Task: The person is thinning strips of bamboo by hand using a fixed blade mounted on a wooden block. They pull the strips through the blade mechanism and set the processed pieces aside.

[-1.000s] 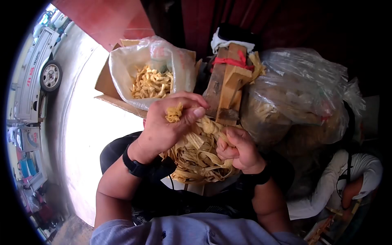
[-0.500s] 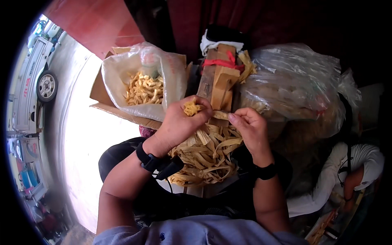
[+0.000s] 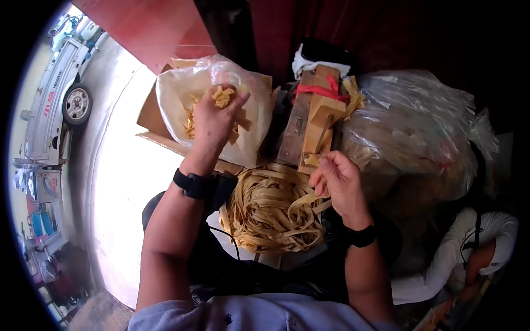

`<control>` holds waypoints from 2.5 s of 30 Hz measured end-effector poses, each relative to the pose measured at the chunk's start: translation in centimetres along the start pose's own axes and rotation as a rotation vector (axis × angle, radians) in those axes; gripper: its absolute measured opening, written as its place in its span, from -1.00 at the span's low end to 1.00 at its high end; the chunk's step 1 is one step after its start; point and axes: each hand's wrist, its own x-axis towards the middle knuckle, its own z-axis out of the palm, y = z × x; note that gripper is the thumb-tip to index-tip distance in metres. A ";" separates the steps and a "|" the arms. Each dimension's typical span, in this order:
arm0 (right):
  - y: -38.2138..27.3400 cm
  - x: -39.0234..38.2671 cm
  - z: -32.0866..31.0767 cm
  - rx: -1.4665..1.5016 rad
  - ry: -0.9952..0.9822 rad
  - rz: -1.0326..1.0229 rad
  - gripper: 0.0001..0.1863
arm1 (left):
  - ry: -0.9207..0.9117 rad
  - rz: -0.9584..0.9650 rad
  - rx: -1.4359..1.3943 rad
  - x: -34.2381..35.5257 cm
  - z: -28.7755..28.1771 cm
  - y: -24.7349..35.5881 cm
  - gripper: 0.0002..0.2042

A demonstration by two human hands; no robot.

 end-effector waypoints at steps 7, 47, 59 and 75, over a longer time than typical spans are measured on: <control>1.2 -0.3 2.0 -0.159 -0.165 -0.037 -0.76 | -0.076 0.486 0.742 -1.9 -0.9 1.7 -0.36; 4.4 -2.5 2.4 0.790 -0.516 0.529 -0.69 | -0.608 1.097 0.320 -9.7 1.5 4.9 -0.76; 0.4 -2.1 2.5 -0.250 -0.003 -0.564 -0.84 | -0.592 0.635 0.420 -9.5 1.2 3.3 -0.76; 1.3 -2.2 3.1 0.444 -0.326 0.280 -0.65 | -0.735 0.120 -0.165 -9.3 0.2 4.8 -0.90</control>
